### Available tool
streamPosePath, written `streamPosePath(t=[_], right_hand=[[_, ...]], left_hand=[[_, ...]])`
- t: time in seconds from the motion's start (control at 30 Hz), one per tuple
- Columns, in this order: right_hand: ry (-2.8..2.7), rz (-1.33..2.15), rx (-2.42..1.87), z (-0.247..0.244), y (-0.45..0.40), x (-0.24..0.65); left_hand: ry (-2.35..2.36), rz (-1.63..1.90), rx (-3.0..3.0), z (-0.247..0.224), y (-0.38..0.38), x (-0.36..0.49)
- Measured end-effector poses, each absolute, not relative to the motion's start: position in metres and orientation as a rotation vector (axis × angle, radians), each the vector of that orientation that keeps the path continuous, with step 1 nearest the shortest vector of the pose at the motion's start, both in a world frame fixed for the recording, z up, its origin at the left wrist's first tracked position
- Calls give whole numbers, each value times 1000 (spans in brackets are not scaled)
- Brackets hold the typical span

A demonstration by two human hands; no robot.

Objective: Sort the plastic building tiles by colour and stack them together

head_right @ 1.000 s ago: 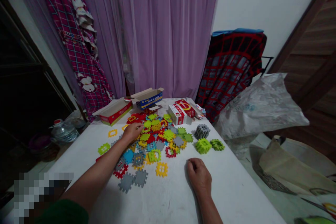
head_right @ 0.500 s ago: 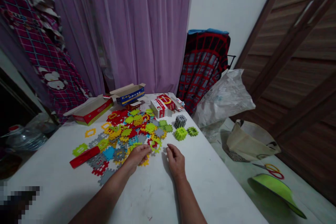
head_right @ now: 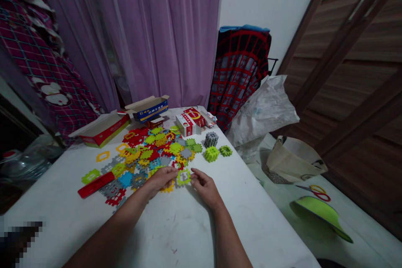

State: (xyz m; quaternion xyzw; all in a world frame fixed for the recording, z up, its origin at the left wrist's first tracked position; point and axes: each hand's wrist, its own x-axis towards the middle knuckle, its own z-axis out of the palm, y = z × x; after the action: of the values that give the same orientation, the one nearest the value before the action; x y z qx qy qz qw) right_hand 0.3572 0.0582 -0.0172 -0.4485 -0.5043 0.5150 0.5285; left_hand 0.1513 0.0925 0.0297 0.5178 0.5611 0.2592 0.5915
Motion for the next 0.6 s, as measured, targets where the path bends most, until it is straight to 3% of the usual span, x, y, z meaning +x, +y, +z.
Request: streamPosePath(t=[0.27, 0.6], right_hand=[[-1232, 1245, -1095, -21, 54, 353], [-1295, 953, -1188, -23, 48, 346]], left_hand=[[1255, 543, 1242, 35, 102, 151], [1216, 575, 1168, 30, 98, 155]])
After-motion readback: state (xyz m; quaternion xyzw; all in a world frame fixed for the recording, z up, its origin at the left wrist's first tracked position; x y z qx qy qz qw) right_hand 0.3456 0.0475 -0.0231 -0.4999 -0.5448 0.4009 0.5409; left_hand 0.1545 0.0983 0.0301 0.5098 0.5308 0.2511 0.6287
